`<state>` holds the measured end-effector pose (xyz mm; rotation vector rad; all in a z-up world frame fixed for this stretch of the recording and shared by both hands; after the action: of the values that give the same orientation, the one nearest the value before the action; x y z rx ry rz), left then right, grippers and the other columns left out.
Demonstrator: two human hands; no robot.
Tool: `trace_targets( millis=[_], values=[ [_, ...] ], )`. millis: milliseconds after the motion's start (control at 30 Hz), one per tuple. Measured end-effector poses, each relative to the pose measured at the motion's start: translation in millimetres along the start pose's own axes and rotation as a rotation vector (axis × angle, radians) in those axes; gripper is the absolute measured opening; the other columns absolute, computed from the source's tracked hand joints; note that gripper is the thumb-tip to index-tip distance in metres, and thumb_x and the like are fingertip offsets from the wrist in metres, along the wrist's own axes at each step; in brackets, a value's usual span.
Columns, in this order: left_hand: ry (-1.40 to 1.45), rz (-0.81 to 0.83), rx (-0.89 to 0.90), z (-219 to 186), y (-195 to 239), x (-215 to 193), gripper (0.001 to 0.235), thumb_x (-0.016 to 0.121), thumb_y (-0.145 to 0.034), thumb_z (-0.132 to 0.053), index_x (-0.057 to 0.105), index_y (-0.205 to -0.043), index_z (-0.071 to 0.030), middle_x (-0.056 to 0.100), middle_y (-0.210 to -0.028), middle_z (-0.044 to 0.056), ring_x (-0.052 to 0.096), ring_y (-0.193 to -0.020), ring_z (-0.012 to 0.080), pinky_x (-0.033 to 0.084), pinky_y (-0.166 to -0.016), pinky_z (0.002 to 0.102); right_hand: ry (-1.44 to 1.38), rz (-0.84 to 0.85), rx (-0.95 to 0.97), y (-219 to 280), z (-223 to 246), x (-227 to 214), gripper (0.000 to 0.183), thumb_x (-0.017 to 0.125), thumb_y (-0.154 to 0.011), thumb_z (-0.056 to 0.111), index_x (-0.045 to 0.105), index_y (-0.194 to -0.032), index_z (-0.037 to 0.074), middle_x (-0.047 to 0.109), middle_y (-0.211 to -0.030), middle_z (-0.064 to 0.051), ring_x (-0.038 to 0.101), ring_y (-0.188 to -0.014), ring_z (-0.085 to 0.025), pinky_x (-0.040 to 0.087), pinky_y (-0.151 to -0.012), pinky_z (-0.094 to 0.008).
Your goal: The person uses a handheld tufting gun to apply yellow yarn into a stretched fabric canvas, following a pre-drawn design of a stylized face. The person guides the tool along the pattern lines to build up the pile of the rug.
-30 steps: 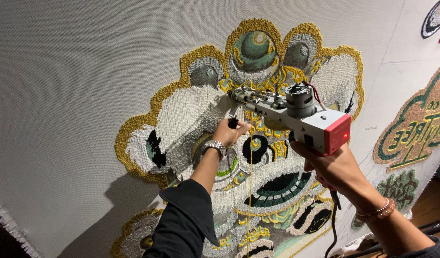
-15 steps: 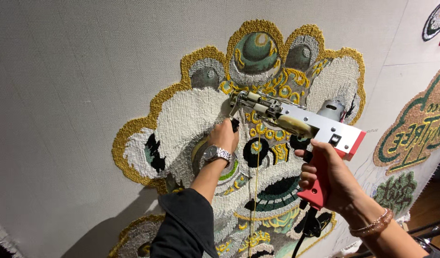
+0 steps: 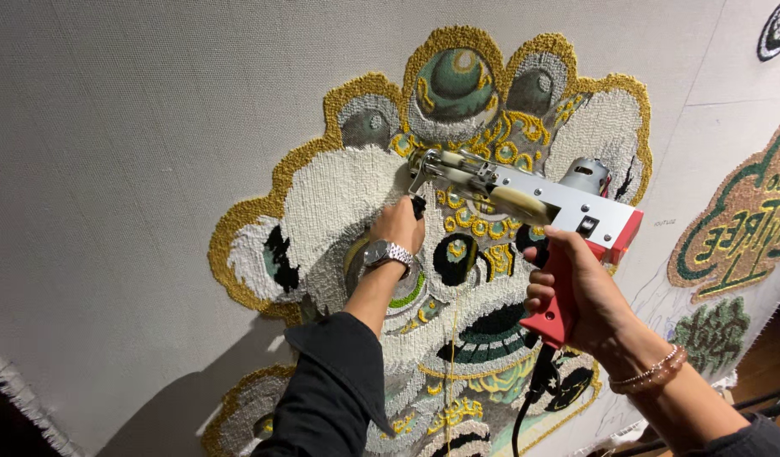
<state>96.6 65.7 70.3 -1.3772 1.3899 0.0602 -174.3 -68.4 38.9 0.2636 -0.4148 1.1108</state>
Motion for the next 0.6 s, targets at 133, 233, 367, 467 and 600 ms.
trace_targets(
  millis=[133,233,367,467,600],
  values=[
    [-0.043,-0.014,-0.043,13.7,-16.4,19.1,0.03,0.045,-0.109,-0.02,0.065,-0.092,-0.006,0.071,-0.074,0.014,0.072,-0.064,0.0248,0.054,-0.052,0.04,-0.003,0.003,-0.02,-3.3,-0.6,-2.3,0.041,0.064,-0.088,0.051,0.059,-0.098,0.011,0.037,-0.062,0.006,0.036,-0.051,-0.008,0.036,-0.051,-0.024],
    [-0.054,-0.021,-0.036,13.8,-19.2,22.7,0.028,0.048,-0.108,-0.02,0.066,-0.093,-0.005,0.073,-0.077,0.015,0.074,-0.068,0.0267,0.055,-0.054,0.042,0.005,0.038,-0.035,-1.7,0.5,-1.2,0.042,0.066,-0.089,0.052,0.055,-0.096,0.011,0.036,-0.062,0.006,0.037,-0.051,-0.01,0.037,-0.05,-0.026],
    [0.003,-0.025,0.022,1.0,-3.1,2.3,0.024,0.063,-0.098,-0.029,0.067,-0.1,-0.005,0.072,-0.078,0.017,0.073,-0.069,0.0284,0.056,-0.054,0.04,0.13,-0.046,-0.013,10.7,5.3,6.0,0.044,0.064,-0.084,0.055,0.058,-0.097,0.013,0.038,-0.057,0.001,0.039,-0.047,-0.014,0.039,-0.045,-0.033],
    [0.04,0.013,-0.018,-6.9,8.2,-10.2,0.032,0.068,-0.096,-0.035,0.068,-0.105,-0.004,0.071,-0.081,0.016,0.073,-0.07,0.0278,0.059,-0.055,0.04,0.212,-0.109,-0.036,23.1,11.9,10.5,0.042,0.065,-0.084,0.052,0.058,-0.094,0.012,0.042,-0.056,0.0,0.044,-0.048,-0.015,0.043,-0.043,-0.037],
    [0.12,0.066,-0.061,-10.1,6.1,-6.8,0.035,0.063,-0.098,-0.033,0.064,-0.117,-0.004,0.073,-0.08,0.013,0.076,-0.067,0.0257,0.062,-0.056,0.039,0.312,-0.108,-0.137,26.5,22.8,13.5,0.038,0.066,-0.085,0.048,0.064,-0.093,0.01,0.042,-0.054,0.0,0.045,-0.046,-0.014,0.039,-0.039,-0.037]
  ],
)
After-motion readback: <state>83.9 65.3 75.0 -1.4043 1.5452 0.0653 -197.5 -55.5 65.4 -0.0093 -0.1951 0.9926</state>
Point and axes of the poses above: each hand's wrist, its own y-axis away from the middle knuckle, its own x-axis out of the palm, z = x × y, the point moved 6 cm from there along -y, towards the middle knuckle
